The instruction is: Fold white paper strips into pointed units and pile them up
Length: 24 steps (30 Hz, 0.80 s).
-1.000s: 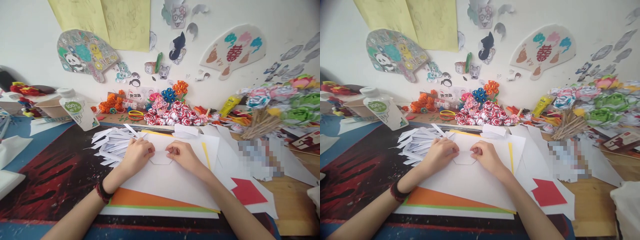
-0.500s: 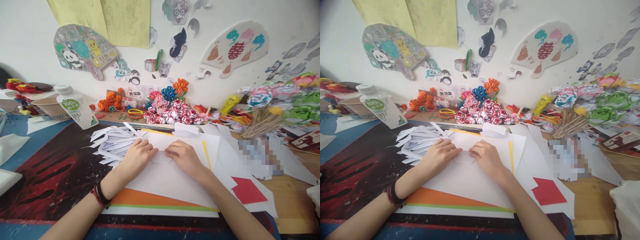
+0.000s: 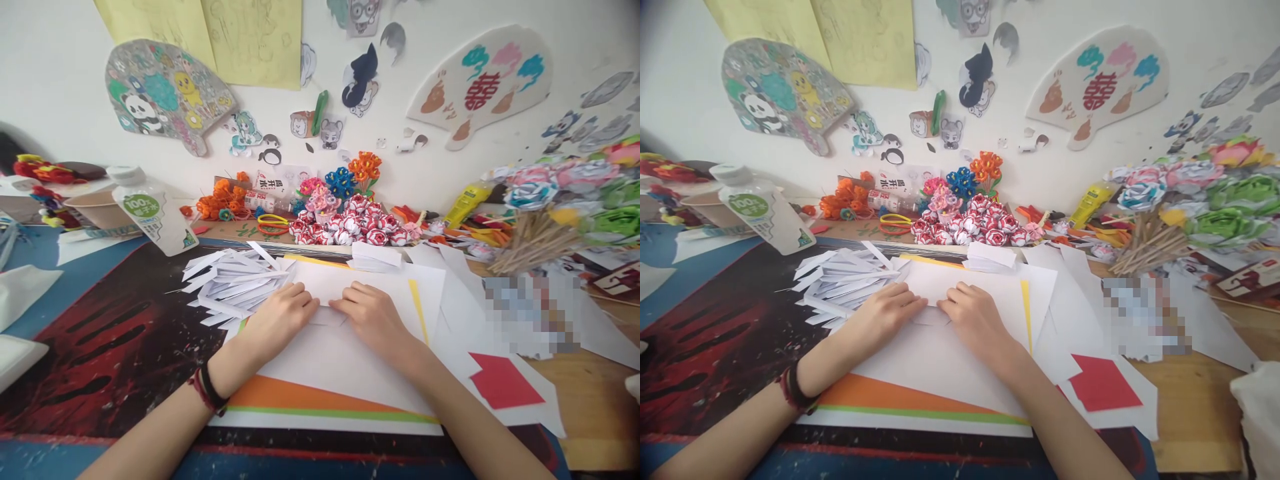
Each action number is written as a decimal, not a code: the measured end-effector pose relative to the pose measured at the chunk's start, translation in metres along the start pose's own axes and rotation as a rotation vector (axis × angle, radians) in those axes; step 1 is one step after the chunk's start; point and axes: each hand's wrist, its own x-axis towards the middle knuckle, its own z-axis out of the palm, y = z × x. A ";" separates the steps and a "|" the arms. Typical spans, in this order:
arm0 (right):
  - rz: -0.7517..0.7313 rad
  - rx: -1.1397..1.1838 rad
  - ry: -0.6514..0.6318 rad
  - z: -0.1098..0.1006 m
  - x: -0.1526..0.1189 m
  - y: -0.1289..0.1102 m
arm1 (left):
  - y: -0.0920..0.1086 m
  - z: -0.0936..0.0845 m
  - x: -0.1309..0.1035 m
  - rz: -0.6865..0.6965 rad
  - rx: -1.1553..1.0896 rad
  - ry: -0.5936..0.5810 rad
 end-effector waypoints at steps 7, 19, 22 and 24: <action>-0.044 -0.067 -0.048 -0.001 -0.001 -0.001 | 0.002 -0.006 0.001 0.072 0.079 -0.042; -0.002 -0.038 -0.083 0.000 -0.003 0.000 | 0.006 -0.008 0.000 0.063 0.107 -0.047; 0.000 -0.054 -0.072 0.001 -0.002 -0.001 | 0.006 -0.007 0.001 0.058 0.090 -0.050; -0.002 -0.077 -0.076 0.002 -0.002 -0.001 | 0.006 -0.007 0.000 0.063 0.086 -0.043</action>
